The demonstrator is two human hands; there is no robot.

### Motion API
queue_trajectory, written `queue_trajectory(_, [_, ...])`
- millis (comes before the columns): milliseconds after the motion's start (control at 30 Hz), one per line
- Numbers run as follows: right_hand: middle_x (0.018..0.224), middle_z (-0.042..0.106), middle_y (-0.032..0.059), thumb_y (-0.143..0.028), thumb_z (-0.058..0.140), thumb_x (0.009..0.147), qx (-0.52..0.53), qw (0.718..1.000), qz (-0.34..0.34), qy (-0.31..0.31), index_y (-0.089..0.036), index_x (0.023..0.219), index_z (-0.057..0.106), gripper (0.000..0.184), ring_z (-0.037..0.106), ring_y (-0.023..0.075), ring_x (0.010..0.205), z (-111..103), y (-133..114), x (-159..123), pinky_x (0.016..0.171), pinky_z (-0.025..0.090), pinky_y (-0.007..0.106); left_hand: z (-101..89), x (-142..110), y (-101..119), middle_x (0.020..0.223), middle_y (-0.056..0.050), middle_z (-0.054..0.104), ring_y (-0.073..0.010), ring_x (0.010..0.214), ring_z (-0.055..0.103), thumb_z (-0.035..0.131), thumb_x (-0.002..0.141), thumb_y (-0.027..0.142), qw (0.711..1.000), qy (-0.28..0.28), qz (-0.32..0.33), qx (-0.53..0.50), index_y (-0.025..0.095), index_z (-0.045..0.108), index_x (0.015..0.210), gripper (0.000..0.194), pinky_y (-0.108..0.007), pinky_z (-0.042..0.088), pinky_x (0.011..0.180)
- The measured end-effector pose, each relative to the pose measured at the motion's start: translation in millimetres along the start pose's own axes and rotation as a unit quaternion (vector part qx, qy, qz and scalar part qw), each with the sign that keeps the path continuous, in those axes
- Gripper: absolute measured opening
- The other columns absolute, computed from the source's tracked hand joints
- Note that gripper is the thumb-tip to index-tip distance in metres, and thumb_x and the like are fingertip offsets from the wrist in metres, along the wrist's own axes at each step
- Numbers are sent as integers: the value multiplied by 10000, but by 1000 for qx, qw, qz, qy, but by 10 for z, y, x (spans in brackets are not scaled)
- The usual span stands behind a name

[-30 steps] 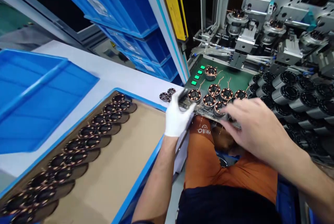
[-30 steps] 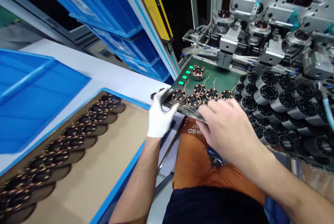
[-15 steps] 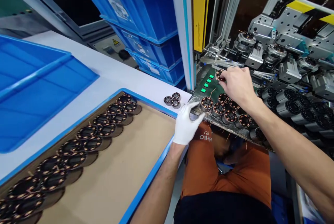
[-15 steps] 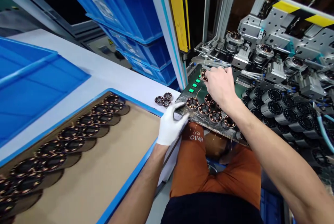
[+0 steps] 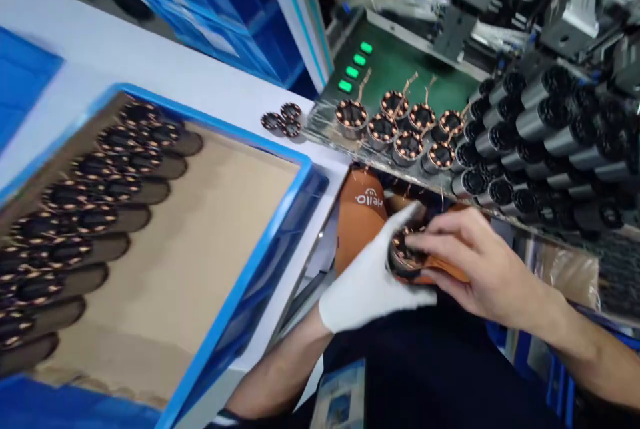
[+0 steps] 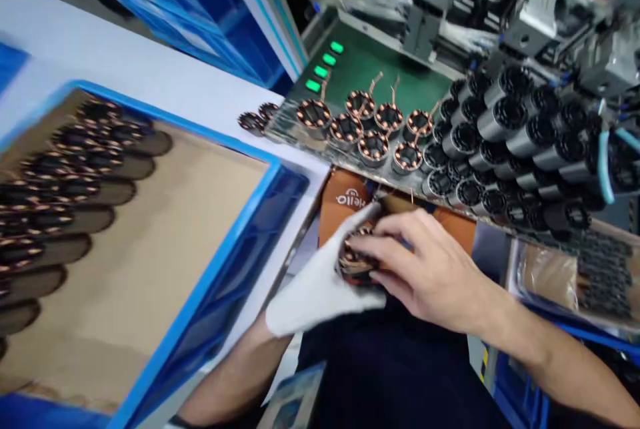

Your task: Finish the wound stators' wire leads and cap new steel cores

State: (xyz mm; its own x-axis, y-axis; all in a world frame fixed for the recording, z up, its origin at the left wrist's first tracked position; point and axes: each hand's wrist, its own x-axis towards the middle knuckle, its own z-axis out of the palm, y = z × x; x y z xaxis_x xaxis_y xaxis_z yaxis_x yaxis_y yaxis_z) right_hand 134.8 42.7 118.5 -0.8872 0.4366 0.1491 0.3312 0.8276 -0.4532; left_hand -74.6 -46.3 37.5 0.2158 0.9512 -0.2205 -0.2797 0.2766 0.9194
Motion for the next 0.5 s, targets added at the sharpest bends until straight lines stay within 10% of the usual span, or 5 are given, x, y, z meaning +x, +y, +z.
queue_trajectory(167, [1673, 641, 165, -19, 622, 1098, -85, 994, -11, 74, -233, 1660, 586, 602, 638, 308, 1525, 56, 155, -294, 1242, 598, 507, 205, 135, -51, 1601, -143, 725, -373, 1365, 783, 1029, 794, 288, 995, 83, -11, -56, 284, 516, 1759, 1093, -453, 700, 1100])
queue_trajectory(400, [1097, 863, 87, -86, 666, 1122, -122, 977, -96, 146, -149, 1535, 702, 419, 799, 233, 911, 22, 349, -565, 762, 654, 388, 379, 98, 17, 914, 4, 827, -125, 720, 735, 1013, 842, 270, 985, 23, -71, -156, 245, 757, 1478, 685, -224, 641, 733])
queue_trajectory(500, [1189, 866, 117, -102, 736, 1093, -118, 977, -89, 152, -137, 1469, 745, 377, 819, 272, 1044, -8, 377, -627, 861, 686, 411, 434, 105, -22, 820, -4, 812, -154, 731, 768, 987, 899, 324, 980, -18, -71, -184, 194, 787, 1266, 437, -240, 648, 748])
